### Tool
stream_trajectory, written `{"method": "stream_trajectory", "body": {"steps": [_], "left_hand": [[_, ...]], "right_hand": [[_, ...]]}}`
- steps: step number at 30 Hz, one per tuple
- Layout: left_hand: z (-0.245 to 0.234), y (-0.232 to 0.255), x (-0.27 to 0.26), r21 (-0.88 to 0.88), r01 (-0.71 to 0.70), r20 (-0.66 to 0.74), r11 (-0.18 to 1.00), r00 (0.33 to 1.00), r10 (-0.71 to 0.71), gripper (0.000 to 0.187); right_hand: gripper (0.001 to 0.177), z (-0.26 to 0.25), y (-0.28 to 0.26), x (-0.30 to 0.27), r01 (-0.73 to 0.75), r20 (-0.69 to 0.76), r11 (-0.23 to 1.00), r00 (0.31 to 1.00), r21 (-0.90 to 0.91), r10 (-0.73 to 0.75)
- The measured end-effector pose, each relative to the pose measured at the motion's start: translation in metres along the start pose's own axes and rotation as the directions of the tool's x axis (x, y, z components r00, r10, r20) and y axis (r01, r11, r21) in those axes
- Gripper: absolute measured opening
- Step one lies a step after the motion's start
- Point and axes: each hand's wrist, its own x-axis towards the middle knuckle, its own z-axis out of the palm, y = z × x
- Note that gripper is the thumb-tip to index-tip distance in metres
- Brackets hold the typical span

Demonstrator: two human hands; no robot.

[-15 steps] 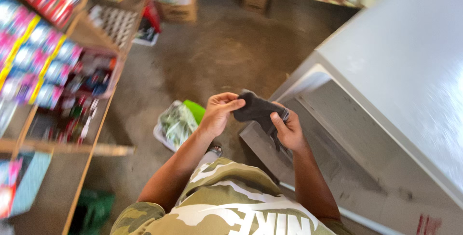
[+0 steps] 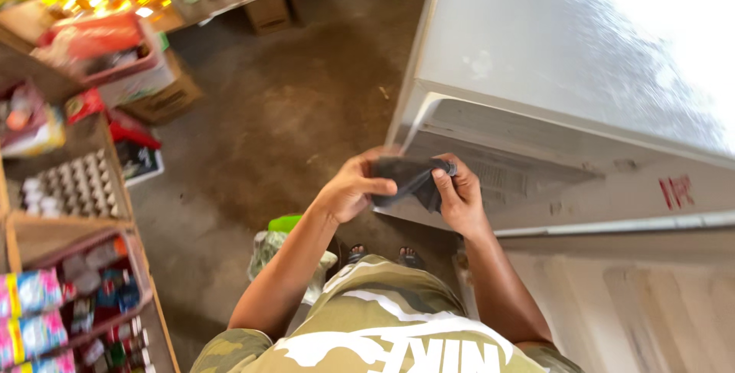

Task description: The person wipes the top and interior surfaces of an open chest freezer using a dark cloth. They remove a clear plastic drawer, wipe it, and place it back inside. The person continues wiping the interior walls and bottom of the freezer.

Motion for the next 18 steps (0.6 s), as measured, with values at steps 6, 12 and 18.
{"method": "stream_trajectory", "body": {"steps": [6, 12, 18], "left_hand": [[-0.021, -0.028, 0.026, 0.059, 0.213, 0.318, 0.975, 0.922, -0.22, 0.049], [-0.02, -0.025, 0.032, -0.09, 0.037, 0.522, 0.995, 0.853, 0.015, 0.032], [0.012, -0.049, 0.026, -0.225, 0.328, 0.376, 0.917, 0.898, -0.229, 0.06]], "right_hand": [[0.019, -0.001, -0.023, -0.017, -0.027, -0.088, 0.999, 0.996, 0.018, 0.028], [0.018, -0.002, -0.038, -0.02, -0.088, -0.173, 0.994, 0.98, 0.068, 0.098], [0.015, -0.011, -0.039, -0.026, -0.034, -0.195, 0.984, 0.978, 0.173, 0.068]]}}
